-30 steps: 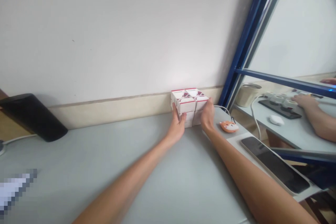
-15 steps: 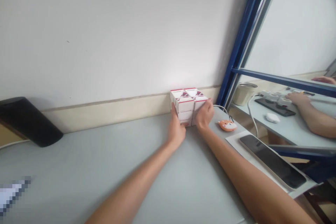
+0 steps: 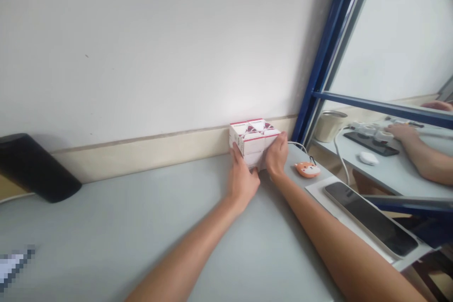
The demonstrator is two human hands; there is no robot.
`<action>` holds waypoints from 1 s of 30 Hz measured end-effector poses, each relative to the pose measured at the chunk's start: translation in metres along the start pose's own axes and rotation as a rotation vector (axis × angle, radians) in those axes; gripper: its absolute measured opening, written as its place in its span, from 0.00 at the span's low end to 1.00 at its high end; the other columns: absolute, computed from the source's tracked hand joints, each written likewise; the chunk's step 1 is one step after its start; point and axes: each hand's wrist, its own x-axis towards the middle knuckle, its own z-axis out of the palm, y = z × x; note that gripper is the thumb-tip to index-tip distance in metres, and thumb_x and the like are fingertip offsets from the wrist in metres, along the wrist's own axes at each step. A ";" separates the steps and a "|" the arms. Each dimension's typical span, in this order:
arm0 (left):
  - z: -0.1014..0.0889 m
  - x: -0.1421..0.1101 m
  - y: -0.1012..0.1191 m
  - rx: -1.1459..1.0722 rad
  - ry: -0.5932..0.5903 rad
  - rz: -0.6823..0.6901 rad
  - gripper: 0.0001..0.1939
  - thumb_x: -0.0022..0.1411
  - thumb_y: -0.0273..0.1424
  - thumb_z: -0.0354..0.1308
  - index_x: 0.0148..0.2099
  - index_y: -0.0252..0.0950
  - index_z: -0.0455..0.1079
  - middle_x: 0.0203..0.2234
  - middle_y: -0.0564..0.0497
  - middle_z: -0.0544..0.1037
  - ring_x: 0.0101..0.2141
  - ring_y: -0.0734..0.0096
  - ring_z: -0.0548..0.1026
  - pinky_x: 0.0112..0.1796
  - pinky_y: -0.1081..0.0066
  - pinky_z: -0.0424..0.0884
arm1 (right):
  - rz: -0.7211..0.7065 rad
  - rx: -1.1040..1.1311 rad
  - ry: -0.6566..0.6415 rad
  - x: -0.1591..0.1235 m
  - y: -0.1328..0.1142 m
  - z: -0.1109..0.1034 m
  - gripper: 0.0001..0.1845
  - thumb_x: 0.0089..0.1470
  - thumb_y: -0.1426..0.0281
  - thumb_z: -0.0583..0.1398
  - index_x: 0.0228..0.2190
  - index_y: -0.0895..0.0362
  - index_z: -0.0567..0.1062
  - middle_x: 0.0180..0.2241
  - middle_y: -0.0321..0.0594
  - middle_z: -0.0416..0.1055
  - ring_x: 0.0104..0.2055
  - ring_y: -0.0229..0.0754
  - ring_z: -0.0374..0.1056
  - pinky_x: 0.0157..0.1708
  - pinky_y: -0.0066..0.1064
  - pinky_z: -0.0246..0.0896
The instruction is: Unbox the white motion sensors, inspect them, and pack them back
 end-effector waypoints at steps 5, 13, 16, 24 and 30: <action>-0.009 0.013 -0.010 0.043 0.006 0.032 0.54 0.64 0.30 0.62 0.79 0.37 0.30 0.64 0.29 0.72 0.56 0.39 0.79 0.52 0.54 0.75 | 0.013 -0.006 0.027 0.000 0.001 -0.001 0.24 0.69 0.51 0.41 0.34 0.52 0.67 0.37 0.47 0.74 0.44 0.55 0.70 0.48 0.44 0.60; -0.002 0.015 -0.018 -0.020 0.062 0.126 0.50 0.67 0.33 0.60 0.79 0.31 0.32 0.68 0.27 0.66 0.63 0.40 0.72 0.58 0.52 0.71 | -0.044 -0.001 -0.065 0.007 0.007 -0.005 0.25 0.69 0.52 0.41 0.40 0.52 0.71 0.44 0.47 0.76 0.49 0.53 0.71 0.50 0.41 0.61; -0.002 0.018 -0.022 -0.062 0.071 0.156 0.47 0.69 0.33 0.58 0.79 0.34 0.33 0.68 0.29 0.67 0.62 0.41 0.74 0.57 0.51 0.73 | -0.036 -0.005 -0.037 0.009 0.011 -0.003 0.27 0.69 0.51 0.40 0.39 0.53 0.72 0.43 0.49 0.77 0.49 0.54 0.71 0.50 0.42 0.62; -0.005 0.029 -0.032 -0.100 0.050 0.281 0.48 0.69 0.39 0.59 0.78 0.30 0.37 0.74 0.30 0.54 0.73 0.47 0.56 0.68 0.50 0.58 | -0.043 -0.033 0.037 0.010 0.014 -0.002 0.29 0.69 0.48 0.39 0.35 0.53 0.69 0.36 0.47 0.74 0.41 0.54 0.70 0.46 0.43 0.60; -0.010 0.031 -0.033 -0.084 0.011 0.265 0.42 0.72 0.42 0.55 0.78 0.34 0.41 0.73 0.34 0.58 0.72 0.48 0.57 0.67 0.50 0.61 | -0.049 -0.045 0.090 0.010 0.010 -0.004 0.27 0.69 0.49 0.39 0.32 0.52 0.66 0.33 0.44 0.71 0.38 0.52 0.67 0.44 0.42 0.58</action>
